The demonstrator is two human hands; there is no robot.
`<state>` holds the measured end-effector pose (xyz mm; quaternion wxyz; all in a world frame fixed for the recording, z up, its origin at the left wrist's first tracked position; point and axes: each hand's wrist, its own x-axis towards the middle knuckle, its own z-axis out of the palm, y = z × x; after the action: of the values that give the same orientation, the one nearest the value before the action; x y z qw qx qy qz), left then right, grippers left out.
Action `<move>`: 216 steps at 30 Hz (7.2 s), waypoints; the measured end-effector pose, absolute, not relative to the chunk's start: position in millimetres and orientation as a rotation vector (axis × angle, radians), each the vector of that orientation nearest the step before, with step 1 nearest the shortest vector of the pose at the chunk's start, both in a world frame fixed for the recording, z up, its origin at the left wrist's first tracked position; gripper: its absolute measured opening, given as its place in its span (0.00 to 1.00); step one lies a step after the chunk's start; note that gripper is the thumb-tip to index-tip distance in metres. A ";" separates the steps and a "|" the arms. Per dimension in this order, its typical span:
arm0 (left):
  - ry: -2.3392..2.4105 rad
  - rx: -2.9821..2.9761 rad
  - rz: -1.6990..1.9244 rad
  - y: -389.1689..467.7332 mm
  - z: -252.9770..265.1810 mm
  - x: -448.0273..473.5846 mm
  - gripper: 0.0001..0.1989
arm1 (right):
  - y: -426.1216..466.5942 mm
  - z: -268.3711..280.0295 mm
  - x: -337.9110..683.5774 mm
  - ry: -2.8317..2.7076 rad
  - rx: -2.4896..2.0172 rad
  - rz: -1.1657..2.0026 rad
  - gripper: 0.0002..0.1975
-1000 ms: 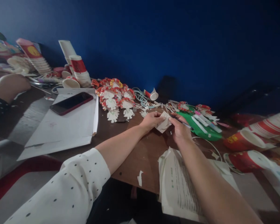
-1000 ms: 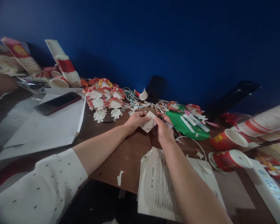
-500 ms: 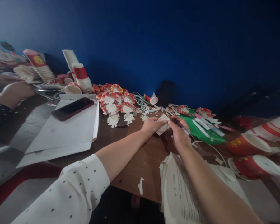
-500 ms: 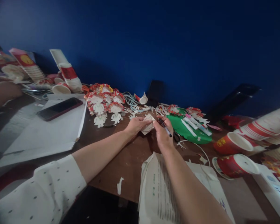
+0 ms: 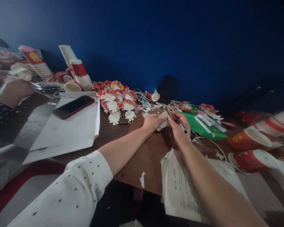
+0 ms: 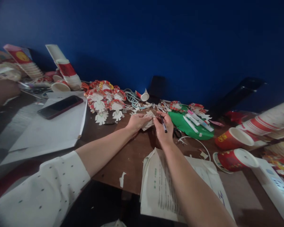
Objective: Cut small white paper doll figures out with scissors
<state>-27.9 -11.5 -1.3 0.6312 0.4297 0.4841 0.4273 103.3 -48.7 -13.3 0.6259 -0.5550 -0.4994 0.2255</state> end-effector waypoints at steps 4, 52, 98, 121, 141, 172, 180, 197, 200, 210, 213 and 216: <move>1.031 0.920 0.978 -10.8 0.8 -29.7 0.08 | -52.4 -5.2 106.8 -1.132 -1.313 0.369 0.19; 0.913 0.915 0.967 -8.2 1.2 -33.6 0.04 | -64.2 8.8 109.4 -1.685 -1.278 -0.394 0.14; 0.951 0.888 0.992 -4.4 -4.0 -31.1 0.04 | -65.0 9.4 109.1 -1.644 -1.358 -0.401 0.13; 0.969 0.877 0.998 -4.1 -3.2 -32.6 0.06 | -64.7 6.3 107.0 -1.674 -1.275 -0.495 0.12; 0.895 0.824 1.023 -10.4 0.9 -33.1 0.05 | -66.2 8.3 102.6 -1.476 -1.279 -0.278 0.15; 0.941 1.271 0.886 -13.1 5.3 -38.2 0.10 | -57.6 9.4 111.7 -1.266 -1.381 0.526 0.20; 0.899 1.053 0.945 -15.2 8.9 -36.4 0.05 | -57.3 4.2 118.0 -1.327 -1.396 0.256 0.19; 0.841 0.878 1.002 -11.5 4.1 -36.2 0.03 | -77.1 13.3 97.4 -1.490 -1.313 -0.205 0.12; 0.857 0.903 1.002 -10.2 2.7 -35.5 0.04 | -76.8 13.7 97.6 -1.485 -1.311 -0.221 0.11; 0.843 0.916 0.980 -9.1 0.8 -36.3 0.08 | -77.4 14.3 97.0 -1.460 -1.322 -0.187 0.12; 0.831 0.922 0.980 -8.1 -0.9 -36.0 0.08 | -78.3 15.9 95.7 -1.474 -1.321 -0.183 0.12; 0.831 0.931 0.976 -7.5 -1.2 -36.2 0.08 | -78.4 16.0 95.4 -1.486 -1.333 -0.181 0.11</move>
<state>-36.2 -7.5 -1.2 0.7023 0.4183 0.3732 0.4387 95.4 -78.4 16.0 0.5385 -0.5604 -0.6246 -0.0762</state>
